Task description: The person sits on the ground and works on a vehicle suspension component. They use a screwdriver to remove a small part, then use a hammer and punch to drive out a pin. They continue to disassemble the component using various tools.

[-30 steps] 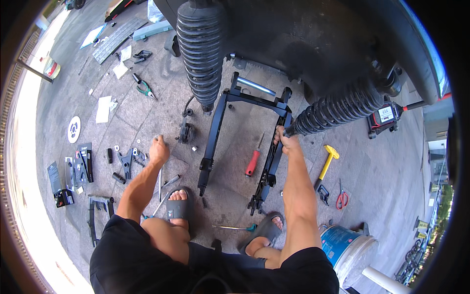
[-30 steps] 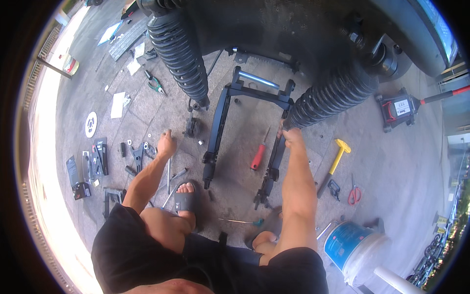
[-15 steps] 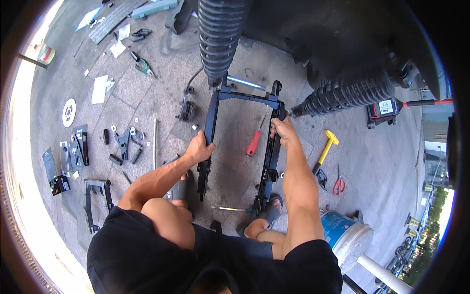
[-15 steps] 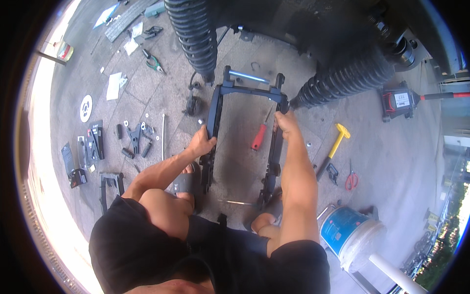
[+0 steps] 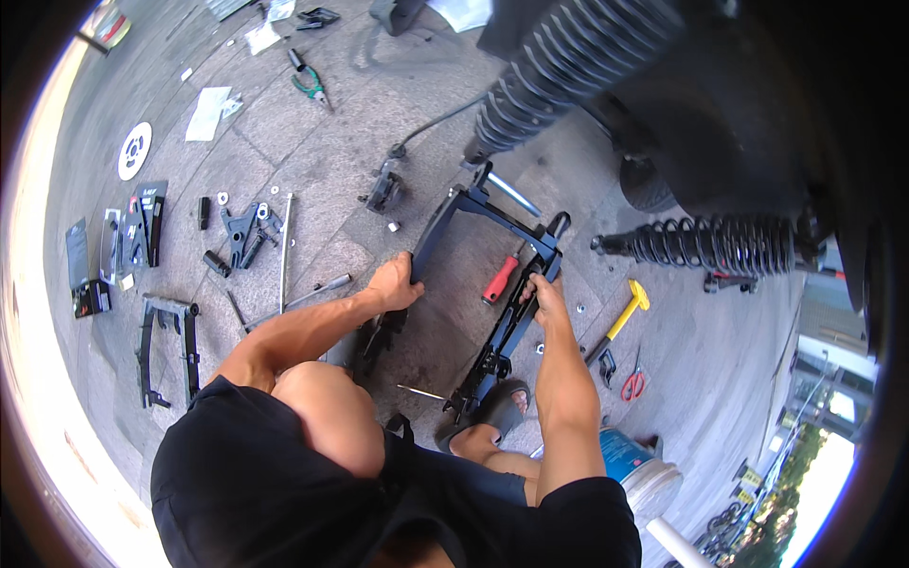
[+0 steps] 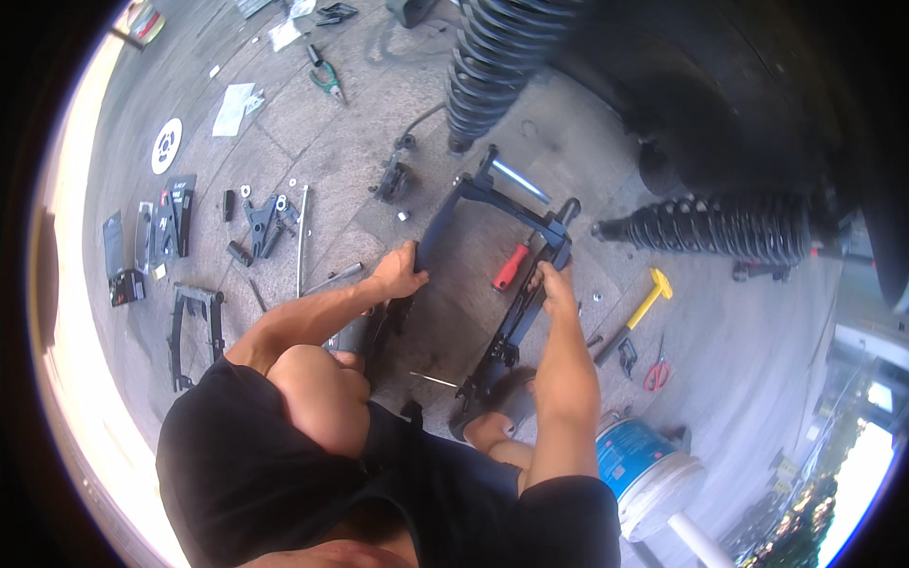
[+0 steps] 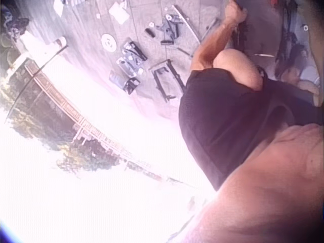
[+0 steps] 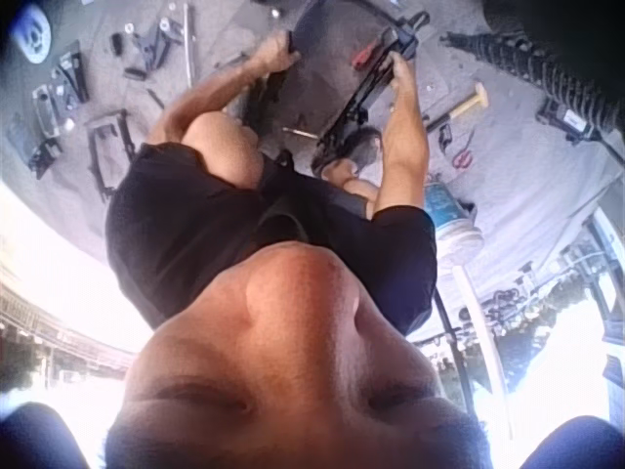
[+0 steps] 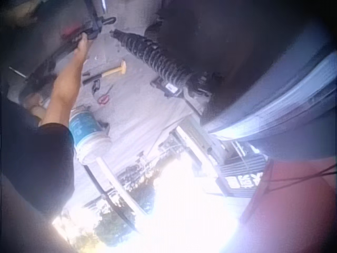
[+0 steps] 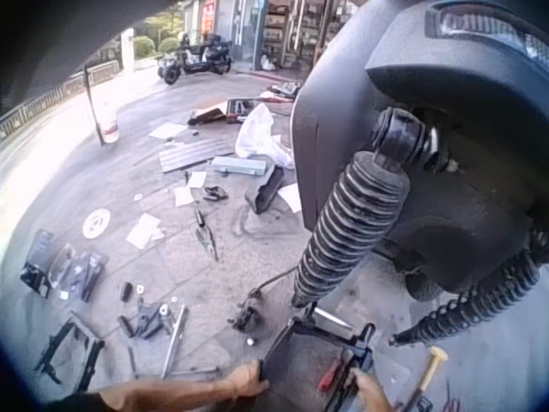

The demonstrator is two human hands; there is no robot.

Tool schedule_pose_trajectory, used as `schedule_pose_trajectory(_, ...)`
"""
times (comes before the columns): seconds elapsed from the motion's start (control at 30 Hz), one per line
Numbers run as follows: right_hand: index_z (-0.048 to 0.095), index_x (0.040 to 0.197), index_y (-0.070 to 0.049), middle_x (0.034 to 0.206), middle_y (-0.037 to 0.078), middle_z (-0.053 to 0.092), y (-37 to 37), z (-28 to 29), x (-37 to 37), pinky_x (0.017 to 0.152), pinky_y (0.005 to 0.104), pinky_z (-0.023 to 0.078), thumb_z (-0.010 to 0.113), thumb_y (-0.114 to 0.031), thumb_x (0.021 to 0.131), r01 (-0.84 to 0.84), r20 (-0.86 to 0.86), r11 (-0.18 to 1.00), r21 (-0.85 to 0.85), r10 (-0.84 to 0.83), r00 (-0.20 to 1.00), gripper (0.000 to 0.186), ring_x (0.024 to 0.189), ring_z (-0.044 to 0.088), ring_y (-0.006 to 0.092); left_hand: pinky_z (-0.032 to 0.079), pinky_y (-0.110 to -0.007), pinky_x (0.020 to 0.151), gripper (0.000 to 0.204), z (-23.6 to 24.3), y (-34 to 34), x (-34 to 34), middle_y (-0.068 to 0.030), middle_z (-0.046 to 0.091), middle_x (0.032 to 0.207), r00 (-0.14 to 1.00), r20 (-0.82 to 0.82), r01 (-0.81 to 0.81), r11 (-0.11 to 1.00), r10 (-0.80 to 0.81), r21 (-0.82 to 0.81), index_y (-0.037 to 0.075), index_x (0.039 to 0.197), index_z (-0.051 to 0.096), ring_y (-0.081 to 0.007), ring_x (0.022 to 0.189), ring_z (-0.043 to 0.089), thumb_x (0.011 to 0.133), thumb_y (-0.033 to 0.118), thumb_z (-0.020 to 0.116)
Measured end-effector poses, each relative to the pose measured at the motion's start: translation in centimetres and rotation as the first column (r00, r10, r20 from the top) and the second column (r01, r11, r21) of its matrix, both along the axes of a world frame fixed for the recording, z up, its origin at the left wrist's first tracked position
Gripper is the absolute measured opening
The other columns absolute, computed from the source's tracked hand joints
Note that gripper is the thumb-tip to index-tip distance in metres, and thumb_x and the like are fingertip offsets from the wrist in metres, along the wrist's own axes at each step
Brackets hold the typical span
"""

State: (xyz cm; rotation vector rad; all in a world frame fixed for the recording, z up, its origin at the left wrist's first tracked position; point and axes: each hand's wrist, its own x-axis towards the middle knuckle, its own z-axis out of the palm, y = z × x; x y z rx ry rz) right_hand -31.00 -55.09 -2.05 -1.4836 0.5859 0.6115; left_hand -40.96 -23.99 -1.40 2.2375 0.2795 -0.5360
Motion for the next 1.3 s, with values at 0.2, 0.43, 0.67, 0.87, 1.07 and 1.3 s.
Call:
schedule_pose_trajectory(0.2, 0.041, 0.117, -0.008, 0.075, 0.009, 0.057, -1.4, -0.4, 0.3, 0.055, 0.0386, 0.053, 0.060, -0.014, 0.085, -0.116, 0.044, 0.991, -0.070, 0.119, 0.992, 0.037, 0.062, 0.059, 0.0229, 0.050, -0.044, 0.084, 0.054, 0.0, 6.1, 2.7, -0.0251, 0.065, 0.101, 0.993, -0.086, 0.057, 0.978, -0.075, -0.198, -0.002, 0.104, 0.063, -0.0382, 0.097, 0.063, 0.081, 0.046, 0.063)
schedule_pose_trajectory(0.43, 0.031, 0.141, -0.003, 0.092, 0.015, 0.066, -6.7, 5.4, 0.1, 0.068, 0.0330, 0.052, 0.061, -0.028, 0.089, -0.548, -0.163, 0.350, -0.760, 0.714, 0.681, 0.065, 0.073, 0.065, 0.0217, 0.052, -0.043, 0.081, 0.034, -3.0, 15.4, 17.3, -0.0165, 0.069, 0.092, 0.928, 0.249, -0.303, 0.950, 0.276, 0.078, 0.008, 0.098, 0.068, -0.0334, 0.090, 0.066, 0.079, 0.035, 0.062)
schedule_pose_trajectory(0.67, 0.042, 0.136, -0.003, 0.092, 0.018, 0.066, -4.7, 12.0, -1.8, 0.072, 0.0323, 0.051, 0.063, -0.024, 0.087, -0.647, -0.245, 0.362, -0.671, 0.715, 0.654, 0.058, 0.080, 0.066, 0.0237, 0.053, -0.041, 0.081, 0.046, -4.7, 14.0, 23.8, -0.0208, 0.068, 0.093, 0.985, -0.045, 0.171, 0.960, -0.166, 0.221, 0.002, 0.096, 0.069, -0.0339, 0.094, 0.065, 0.069, 0.039, 0.073)
schedule_pose_trajectory(0.87, 0.049, 0.132, -0.005, 0.092, 0.013, 0.066, 3.2, 15.7, -3.4, 0.072, 0.0311, 0.052, 0.068, -0.015, 0.082, -0.707, -0.272, 0.202, -0.678, 0.824, 0.496, 0.055, 0.079, 0.065, 0.0207, 0.054, -0.033, 0.071, 0.040, -3.2, 17.5, 22.1, -0.0148, 0.069, 0.081, 0.962, 0.045, -0.253, 0.944, 0.268, -0.212, -0.001, 0.092, 0.069, -0.0227, 0.080, 0.069, 0.072, 0.033, 0.074)
schedule_pose_trajectory(1.07, 0.052, 0.127, -0.004, 0.098, 0.018, 0.063, 11.2, 17.4, -3.7, 0.075, 0.0376, 0.052, 0.067, -0.016, 0.081, -0.758, 0.028, 0.256, -0.599, 0.954, 0.300, 0.050, 0.083, 0.066, 0.0279, 0.053, -0.028, 0.066, 0.042, 3.5, 17.0, 11.1, -0.0108, 0.067, 0.091, 0.884, -0.025, -0.337, 0.602, 0.466, -0.724, -0.005, 0.111, 0.059, -0.0150, 0.074, 0.063, 0.076, 0.015, 0.073)
schedule_pose_trajectory(1.3, 0.048, 0.131, -0.004, 0.097, 0.015, 0.062, 11.6, 15.0, -4.1, 0.070, 0.0320, 0.053, 0.070, -0.006, 0.077, -0.509, 0.378, 0.602, -0.616, 0.792, 0.479, 0.058, 0.078, 0.064, 0.0232, 0.050, -0.026, 0.056, 0.040, 8.2, 3.0, 6.4, -0.0069, 0.063, 0.081, 0.970, -0.224, -0.245, 0.392, 0.099, -0.887, -0.003, 0.104, 0.059, -0.0135, 0.066, 0.061, 0.074, 0.014, 0.079)
